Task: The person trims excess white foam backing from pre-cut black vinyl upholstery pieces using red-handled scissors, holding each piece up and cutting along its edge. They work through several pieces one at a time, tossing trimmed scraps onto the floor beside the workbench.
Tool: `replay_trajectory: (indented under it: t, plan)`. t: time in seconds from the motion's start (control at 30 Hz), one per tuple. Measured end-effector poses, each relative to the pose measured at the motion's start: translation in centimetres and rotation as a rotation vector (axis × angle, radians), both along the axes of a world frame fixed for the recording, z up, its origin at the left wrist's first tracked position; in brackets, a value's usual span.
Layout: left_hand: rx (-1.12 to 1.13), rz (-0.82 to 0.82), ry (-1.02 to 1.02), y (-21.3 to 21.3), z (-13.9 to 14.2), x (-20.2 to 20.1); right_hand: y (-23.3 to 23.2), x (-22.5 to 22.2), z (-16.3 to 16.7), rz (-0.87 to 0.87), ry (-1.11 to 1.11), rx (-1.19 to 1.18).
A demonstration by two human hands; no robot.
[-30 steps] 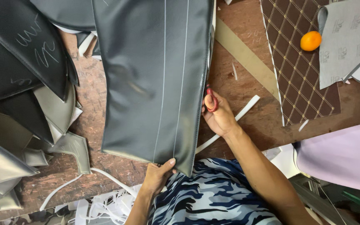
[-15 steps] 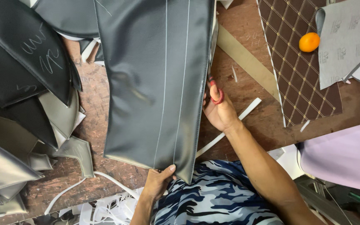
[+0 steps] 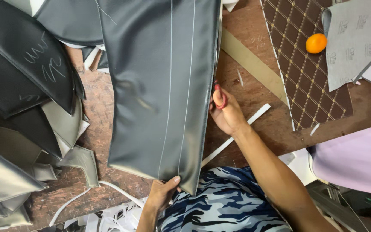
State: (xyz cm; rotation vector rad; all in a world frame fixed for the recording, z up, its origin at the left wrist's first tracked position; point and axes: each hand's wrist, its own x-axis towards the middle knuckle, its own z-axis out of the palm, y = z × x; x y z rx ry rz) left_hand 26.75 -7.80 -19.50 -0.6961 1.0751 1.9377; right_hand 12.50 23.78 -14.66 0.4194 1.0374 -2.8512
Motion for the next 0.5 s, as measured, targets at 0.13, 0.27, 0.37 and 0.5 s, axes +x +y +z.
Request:
replay_trajectory:
  t: [0.13,0.27,0.37,0.5]
  plan:
    - [-0.003,-0.024,-0.023,-1.0,-0.2,0.5,0.3,-1.6,1.5,-0.073,-0.187,-0.048]
    - [0.03,-0.014,-0.008,-1.5,-0.4,0.6,0.6,-1.8,0.6,0.005,0.091,0.078]
    - [0.088,-0.02,0.041,-1.7,-0.5,0.7,0.7,-1.6,-0.4,0.003,0.111,0.073]
    - [0.057,-0.044,-0.009,-2.1,-0.5,0.8,1.5,-2.9,0.3,-0.021,0.006,0.075]
